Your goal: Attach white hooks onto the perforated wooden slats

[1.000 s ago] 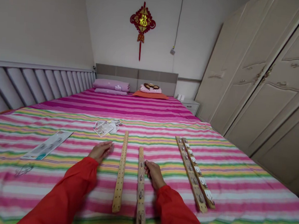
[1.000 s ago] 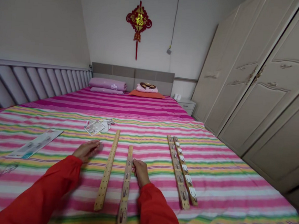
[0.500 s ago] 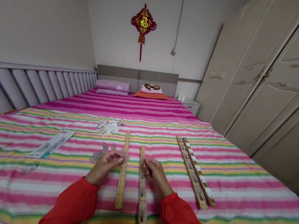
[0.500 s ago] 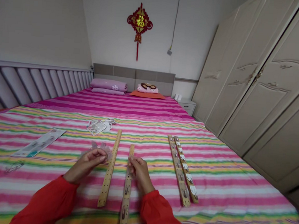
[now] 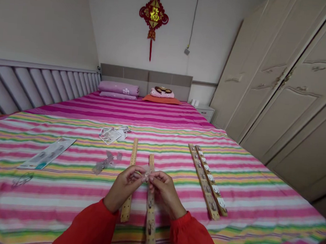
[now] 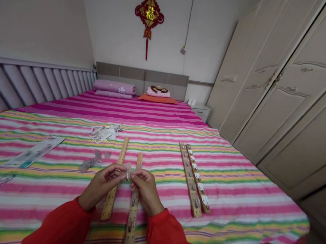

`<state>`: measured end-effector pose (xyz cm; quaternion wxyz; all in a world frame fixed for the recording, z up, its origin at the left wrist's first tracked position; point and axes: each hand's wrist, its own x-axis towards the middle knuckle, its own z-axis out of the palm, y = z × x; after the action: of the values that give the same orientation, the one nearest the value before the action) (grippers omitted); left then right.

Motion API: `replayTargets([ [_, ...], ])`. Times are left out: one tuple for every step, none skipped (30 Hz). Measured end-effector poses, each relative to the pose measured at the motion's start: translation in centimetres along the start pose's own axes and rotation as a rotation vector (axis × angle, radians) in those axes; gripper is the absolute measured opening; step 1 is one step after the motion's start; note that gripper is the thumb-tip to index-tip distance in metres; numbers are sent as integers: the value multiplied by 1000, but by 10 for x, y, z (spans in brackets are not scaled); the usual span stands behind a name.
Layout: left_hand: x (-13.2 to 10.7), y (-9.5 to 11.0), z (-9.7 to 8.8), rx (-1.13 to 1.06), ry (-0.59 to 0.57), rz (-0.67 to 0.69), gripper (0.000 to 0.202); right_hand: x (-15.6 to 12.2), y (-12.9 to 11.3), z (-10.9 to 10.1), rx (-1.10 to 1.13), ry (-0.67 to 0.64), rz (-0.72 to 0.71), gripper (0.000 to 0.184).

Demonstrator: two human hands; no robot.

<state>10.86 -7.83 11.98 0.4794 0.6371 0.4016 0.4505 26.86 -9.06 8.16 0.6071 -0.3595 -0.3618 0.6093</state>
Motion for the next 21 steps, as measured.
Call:
replayTargets([
  [2, -2, 0, -2, 57, -14, 33, 1, 1, -2, -4, 13, -5, 23],
  [5, -3, -1, -7, 110, -34, 34, 2, 2, -4, -5, 26, -7, 23],
  [9, -5, -1, -15, 146, -57, 35, 3, 3, -6, -4, 39, -6, 24],
  [13, -6, 0, -25, 160, -81, 36, 5, 4, -8, -2, 52, -4, 24],
  [17, -8, 1, -36, 151, -105, 38, 7, 5, -10, -1, 61, 1, 25],
  [22, -10, 3, -46, 124, -130, 39, 9, 5, -11, -3, 68, 6, 25],
  [26, -12, 6, -57, 91, -154, 40, 11, 6, -13, -7, 73, 9, 26],
  [32, -14, 9, -73, 64, -174, 40, 14, 6, -14, -14, 78, 9, 26],
  [37, -17, 12, -93, 46, -191, 41, 17, 5, -14, -22, 87, 6, 26],
  [43, -19, 14, -116, 42, -207, 41, 21, 3, -15, -31, 101, 3, 25],
  [50, -21, 17, -140, 45, -221, 41, 26, 1, -16, -42, 117, -1, 25],
  [58, -23, 19, -162, 51, -236, 41, 31, -1, -18, -56, 133, -5, 24],
  [67, -25, 21, -183, 57, -253, 41, 37, -4, -19, -73, 145, -9, 24],
  [76, -27, 22, -200, 60, -269, 41, 44, -7, -21, -95, 154, -13, 23],
  [85, -29, 23, -213, 63, -283, 40, 52, -9, -22, -116, 162, -19, 22],
  [95, -31, 24, -221, 72, -295, 39, 60, -11, -24, -138, 171, -28, 22],
  [104, -33, 25, -220, 88, -306, 37, 68, -12, -25, -154, 183, -36, 22],
  [112, -36, 25, -215, 105, -315, 34, 75, -12, -27, -166, 191, -38, 22],
  [119, -39, 26, -208, 123, -325, 31, 82, -11, -29, -179, 199, -37, 21],
  [125, -43, 26, -201, 140, -334, 29, 89, -9, -30, -190, 206, -33, 20],
  [130, -48, 27, -195, 154, -344, 26, 94, -5, -32, -203, 211, -27, 19],
])
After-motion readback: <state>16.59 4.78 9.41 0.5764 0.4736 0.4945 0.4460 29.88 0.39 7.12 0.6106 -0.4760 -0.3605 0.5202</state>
